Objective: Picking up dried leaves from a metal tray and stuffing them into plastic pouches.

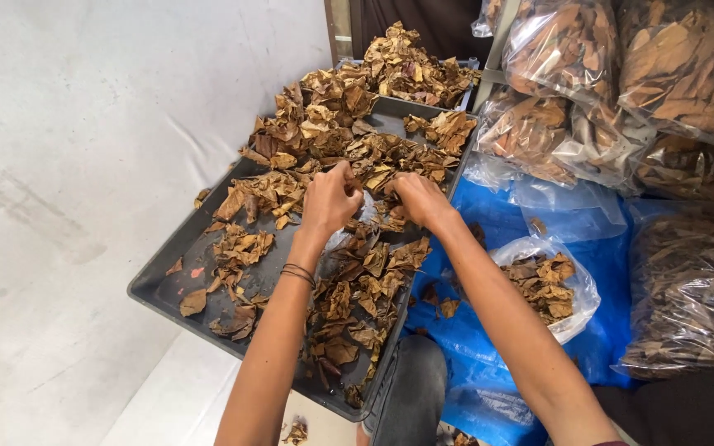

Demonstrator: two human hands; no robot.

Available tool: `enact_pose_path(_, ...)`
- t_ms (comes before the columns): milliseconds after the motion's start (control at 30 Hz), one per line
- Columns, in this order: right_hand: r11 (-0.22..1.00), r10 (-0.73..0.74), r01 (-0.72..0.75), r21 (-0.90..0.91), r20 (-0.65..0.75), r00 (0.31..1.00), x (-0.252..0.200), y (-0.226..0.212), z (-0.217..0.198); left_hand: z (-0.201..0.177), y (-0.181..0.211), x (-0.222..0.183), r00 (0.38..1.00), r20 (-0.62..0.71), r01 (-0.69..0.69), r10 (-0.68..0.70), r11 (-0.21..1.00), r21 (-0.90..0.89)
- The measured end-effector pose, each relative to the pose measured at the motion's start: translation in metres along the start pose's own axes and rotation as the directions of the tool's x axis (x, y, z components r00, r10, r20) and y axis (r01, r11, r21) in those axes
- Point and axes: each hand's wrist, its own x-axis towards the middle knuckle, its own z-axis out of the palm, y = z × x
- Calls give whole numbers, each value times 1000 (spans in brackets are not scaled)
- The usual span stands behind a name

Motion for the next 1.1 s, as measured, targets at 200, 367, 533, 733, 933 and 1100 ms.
enact_pose_path(200, 998, -60, 61, 16, -97, 994, -6, -1, 7, -10, 14, -6, 995, 31, 90, -90, 996, -8)
enact_pose_path(367, 935, -18, 113, 336, -275, 961, 10, 25, 24, -14, 33, -14, 997, 8, 76, -75, 990, -116)
enact_pose_path(533, 755, 165, 120, 645, -364, 917, -9, 16, -19, 2, 39, -15, 994, -65, 71, -83, 983, -170)
enact_pose_path(733, 340, 272, 165, 926, -264, 925, -17, 23, -22, 19, 55, -11, 991, -119, 19, -56, 956, -294)
enact_pose_path(933, 297, 298, 199, 934, -289, 910, -38, 48, -32, 22, 93, -17, 1000, -27, -14, 3, 908, -418)
enact_pose_path(1100, 361, 333, 252, 898, -376, 865, -76, 75, -38, 50, 118, -13, 995, -17, -96, 98, 911, -402)
